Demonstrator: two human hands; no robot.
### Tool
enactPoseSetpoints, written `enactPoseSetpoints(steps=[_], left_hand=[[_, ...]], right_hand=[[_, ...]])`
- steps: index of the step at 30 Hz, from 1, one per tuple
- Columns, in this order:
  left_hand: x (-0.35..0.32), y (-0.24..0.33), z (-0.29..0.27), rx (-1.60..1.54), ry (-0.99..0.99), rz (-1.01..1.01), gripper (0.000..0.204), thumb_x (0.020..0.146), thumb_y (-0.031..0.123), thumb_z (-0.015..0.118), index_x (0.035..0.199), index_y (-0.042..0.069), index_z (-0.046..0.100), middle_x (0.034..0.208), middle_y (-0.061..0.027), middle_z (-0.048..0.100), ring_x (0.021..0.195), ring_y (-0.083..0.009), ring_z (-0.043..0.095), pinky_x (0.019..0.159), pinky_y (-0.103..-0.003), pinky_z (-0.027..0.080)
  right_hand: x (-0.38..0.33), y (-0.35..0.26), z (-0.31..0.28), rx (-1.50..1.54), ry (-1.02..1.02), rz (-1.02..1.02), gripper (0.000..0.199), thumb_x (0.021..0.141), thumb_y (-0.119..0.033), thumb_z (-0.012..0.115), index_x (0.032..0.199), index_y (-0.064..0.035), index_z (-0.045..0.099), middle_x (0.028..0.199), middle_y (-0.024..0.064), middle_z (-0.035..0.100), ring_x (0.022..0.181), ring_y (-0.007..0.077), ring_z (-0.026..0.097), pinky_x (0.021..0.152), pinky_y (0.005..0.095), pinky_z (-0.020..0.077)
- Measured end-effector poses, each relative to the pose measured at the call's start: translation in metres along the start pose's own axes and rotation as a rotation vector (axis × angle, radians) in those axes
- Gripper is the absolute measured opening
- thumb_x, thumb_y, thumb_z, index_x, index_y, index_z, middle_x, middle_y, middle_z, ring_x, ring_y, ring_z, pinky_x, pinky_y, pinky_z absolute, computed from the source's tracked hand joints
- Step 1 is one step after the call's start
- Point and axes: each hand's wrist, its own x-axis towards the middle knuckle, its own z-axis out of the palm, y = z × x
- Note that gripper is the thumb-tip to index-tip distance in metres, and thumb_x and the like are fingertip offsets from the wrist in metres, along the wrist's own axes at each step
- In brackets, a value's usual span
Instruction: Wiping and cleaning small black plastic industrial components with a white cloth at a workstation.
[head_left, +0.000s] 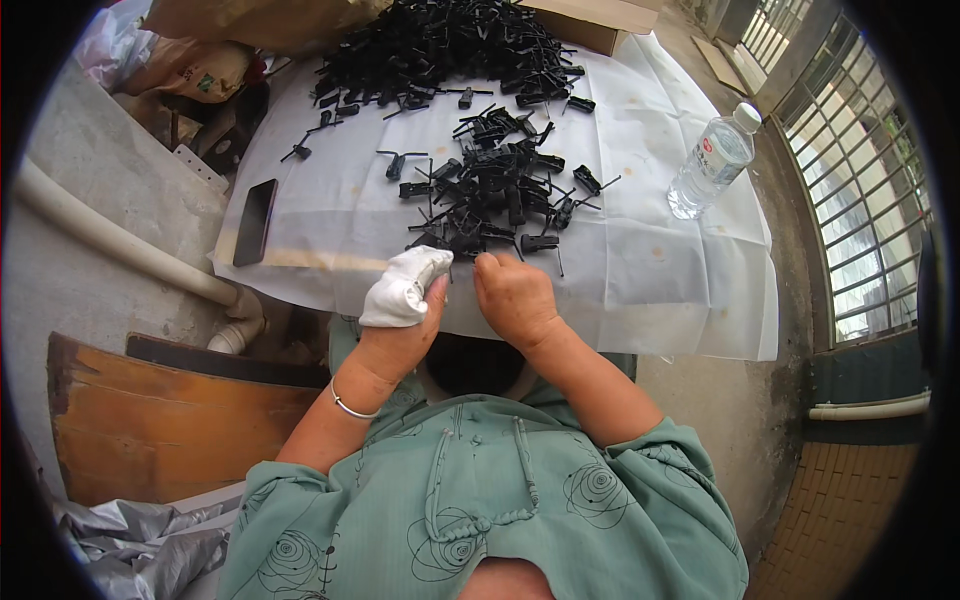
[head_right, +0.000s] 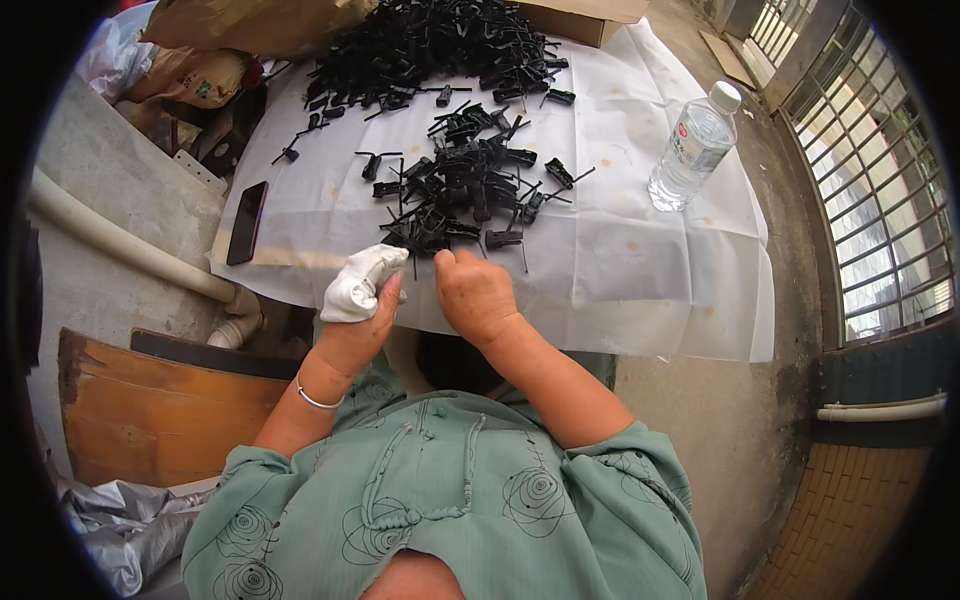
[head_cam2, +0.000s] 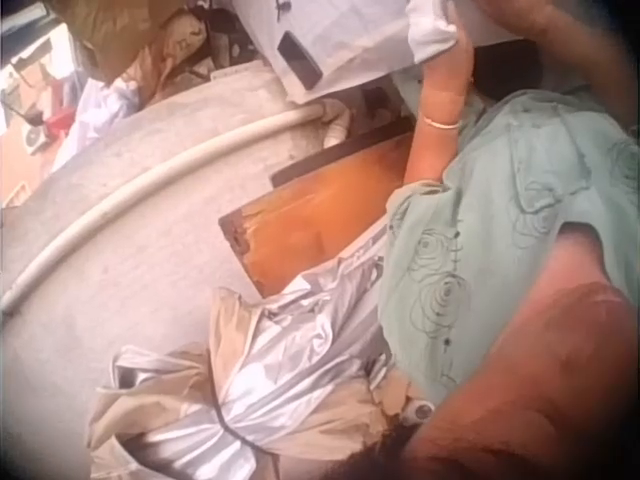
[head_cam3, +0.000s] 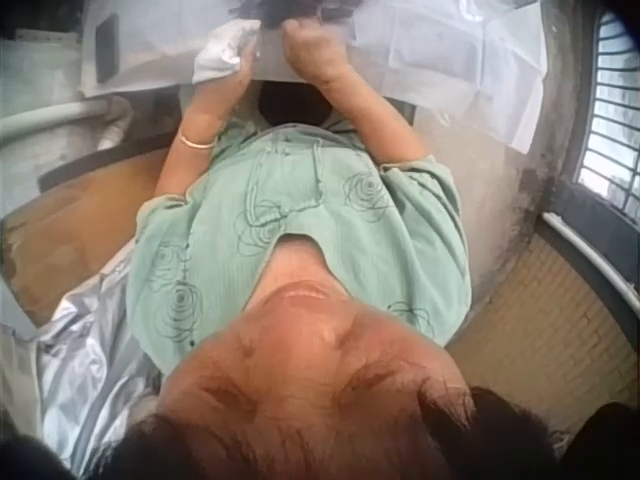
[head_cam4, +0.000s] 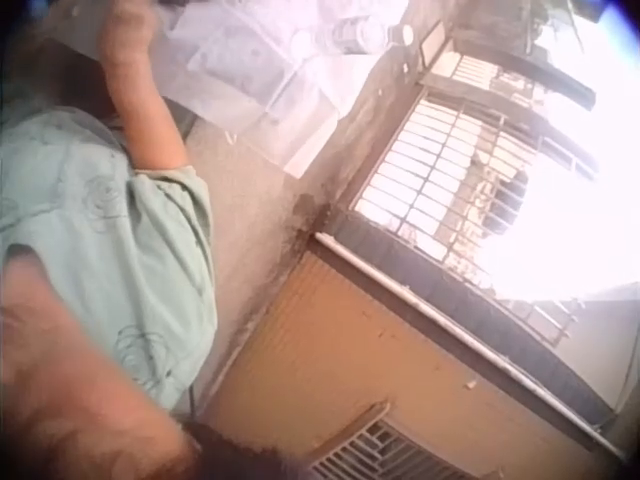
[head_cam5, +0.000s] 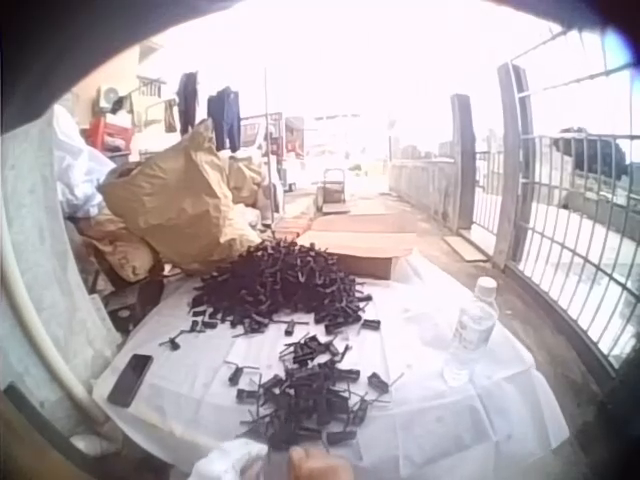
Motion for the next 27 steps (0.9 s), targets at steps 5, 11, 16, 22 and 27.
enactPoseSetpoints(steps=[5,11,16,22,27], left_hand=[[0.024,0.005,0.01,0.224,0.082,0.211,0.032,0.078,0.003,0.062,0.109,-0.003,0.054,0.104,-0.0177,0.058,0.093,-0.0299,0.059,0.083,-0.032,0.047],[0.026,0.003,0.005,0.012,-0.185,-0.088,0.033,0.08,0.01,0.058,0.111,0.0,0.053,0.098,-0.015,0.06,0.085,-0.0273,0.061,0.073,-0.032,0.05],[0.01,0.026,-0.006,-0.617,-0.331,-0.346,0.029,0.086,0.008,0.053,0.114,0.003,0.05,0.085,-0.0013,0.055,0.066,-0.0045,0.052,0.052,-0.019,0.043],[0.004,0.025,-0.006,-0.559,-0.293,-0.302,0.028,0.083,0.002,0.055,0.111,0.0,0.052,0.087,-0.0026,0.058,0.06,-0.0043,0.052,0.05,-0.019,0.043],[-0.002,0.028,-0.004,-0.611,-0.226,-0.312,0.025,0.083,0.003,0.055,0.108,0.0,0.055,0.085,-0.0037,0.058,0.055,-0.0033,0.052,0.046,-0.02,0.043]], right_hand=[[-0.008,-0.01,-0.023,0.001,0.069,-0.124,0.009,0.076,-0.009,0.058,0.079,-0.0061,0.05,0.063,0.0074,0.05,0.054,0.0264,0.054,0.048,0.0357,0.0437],[-0.003,-0.01,-0.044,0.088,0.045,-0.361,0.011,0.074,-0.001,0.059,0.083,-0.0051,0.054,0.064,0.0071,0.05,0.054,0.0236,0.052,0.046,0.0314,0.0414],[0.0,-0.017,-0.039,0.822,0.014,0.291,0.018,0.078,-0.01,0.069,0.073,-0.0019,0.053,0.061,0.0001,0.053,0.053,0.0073,0.044,0.047,0.0216,0.0369],[0.002,-0.011,-0.041,0.785,-0.077,0.271,0.022,0.081,-0.018,0.068,0.074,-0.0022,0.054,0.059,-0.0029,0.048,0.054,0.0053,0.038,0.048,0.0216,0.0346],[-0.006,-0.011,-0.048,0.871,-0.189,0.17,0.027,0.089,-0.023,0.056,0.074,-0.0008,0.054,0.057,0.0003,0.046,0.054,0.0089,0.038,0.049,0.0257,0.0358]])
